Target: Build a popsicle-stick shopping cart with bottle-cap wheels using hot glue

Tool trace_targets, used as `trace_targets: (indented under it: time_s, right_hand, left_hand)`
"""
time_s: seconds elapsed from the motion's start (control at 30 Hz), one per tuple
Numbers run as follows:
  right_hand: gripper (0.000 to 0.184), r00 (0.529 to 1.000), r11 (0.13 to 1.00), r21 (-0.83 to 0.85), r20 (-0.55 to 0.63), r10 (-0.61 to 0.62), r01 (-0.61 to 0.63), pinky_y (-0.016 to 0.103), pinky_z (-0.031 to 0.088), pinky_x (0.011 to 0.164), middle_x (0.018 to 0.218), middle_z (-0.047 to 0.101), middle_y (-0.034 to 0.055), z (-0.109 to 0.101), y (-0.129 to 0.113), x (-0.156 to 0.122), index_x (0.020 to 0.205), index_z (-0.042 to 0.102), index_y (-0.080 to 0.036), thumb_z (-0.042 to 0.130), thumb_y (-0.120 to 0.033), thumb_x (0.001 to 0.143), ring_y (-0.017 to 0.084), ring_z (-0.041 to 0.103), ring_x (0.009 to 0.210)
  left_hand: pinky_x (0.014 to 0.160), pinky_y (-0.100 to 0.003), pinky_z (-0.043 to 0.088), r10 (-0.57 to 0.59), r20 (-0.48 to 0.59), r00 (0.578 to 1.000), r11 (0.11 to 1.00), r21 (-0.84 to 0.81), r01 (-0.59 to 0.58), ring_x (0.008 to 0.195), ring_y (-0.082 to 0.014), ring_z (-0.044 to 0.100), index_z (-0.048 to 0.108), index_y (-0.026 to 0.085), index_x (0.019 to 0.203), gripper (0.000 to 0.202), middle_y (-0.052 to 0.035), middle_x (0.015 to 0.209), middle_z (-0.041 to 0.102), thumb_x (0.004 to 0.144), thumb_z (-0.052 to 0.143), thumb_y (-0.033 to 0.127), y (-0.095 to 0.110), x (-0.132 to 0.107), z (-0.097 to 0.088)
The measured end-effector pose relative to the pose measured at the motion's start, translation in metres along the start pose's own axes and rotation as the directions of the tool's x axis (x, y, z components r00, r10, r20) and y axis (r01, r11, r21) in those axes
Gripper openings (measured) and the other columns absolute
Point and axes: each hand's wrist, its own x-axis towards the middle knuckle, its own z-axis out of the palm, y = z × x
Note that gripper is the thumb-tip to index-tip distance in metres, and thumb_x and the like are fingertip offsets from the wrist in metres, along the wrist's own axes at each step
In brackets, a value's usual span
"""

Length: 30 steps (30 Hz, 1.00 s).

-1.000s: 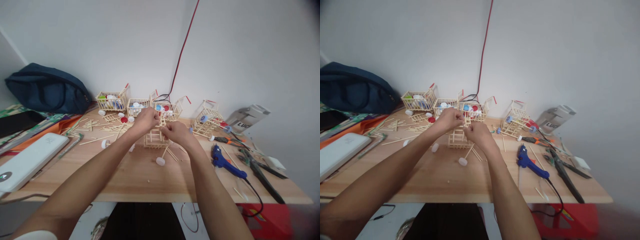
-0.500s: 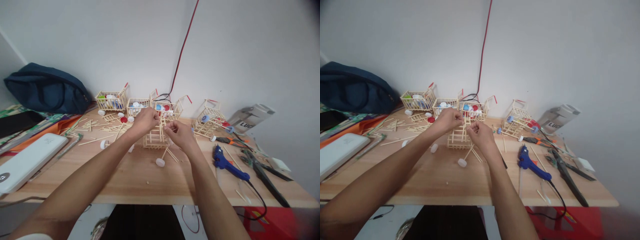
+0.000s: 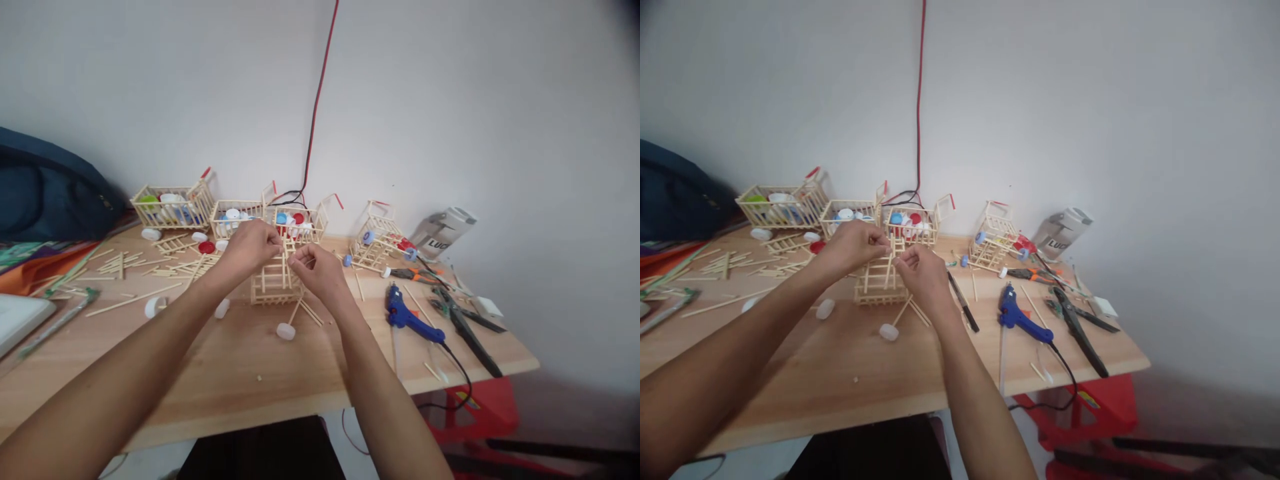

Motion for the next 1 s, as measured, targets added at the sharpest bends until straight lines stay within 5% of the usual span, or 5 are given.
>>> trace_targets:
  time_s: [0.77,1.0]
  right_hand:
    - [0.01,1.0,0.999,-0.033,-0.01,-0.017,0.017,0.023,0.043,0.063,0.07,0.064,-0.002,-0.0011,0.0038,0.0023,0.074,0.058,-0.02,0.056,-0.028,0.079,0.011,0.056,0.062]
    - [0.015,0.997,0.996,-0.033,-0.018,-0.081,0.08,0.026,0.046,0.07,0.085,0.07,0.0024,-0.0051,0.0078,0.0032,0.087,0.065,-0.018,0.053,-0.025,0.081,0.014,0.061,0.073]
  left_hand:
    - [0.057,-0.026,0.035,-0.042,0.006,0.999,0.999,-0.012,0.042,0.059,-0.0159,0.057,0.072,0.015,0.062,0.013,-0.0034,0.058,0.065,0.067,0.06,0.02,0.0058,-0.0007,-0.0032]
    - [0.058,-0.025,0.035,-0.033,-0.013,0.999,0.999,-0.022,0.033,0.062,-0.0157,0.057,0.07,0.014,0.059,0.015,-0.004,0.06,0.066,0.066,0.058,0.018,0.0052,-0.0009,0.0002]
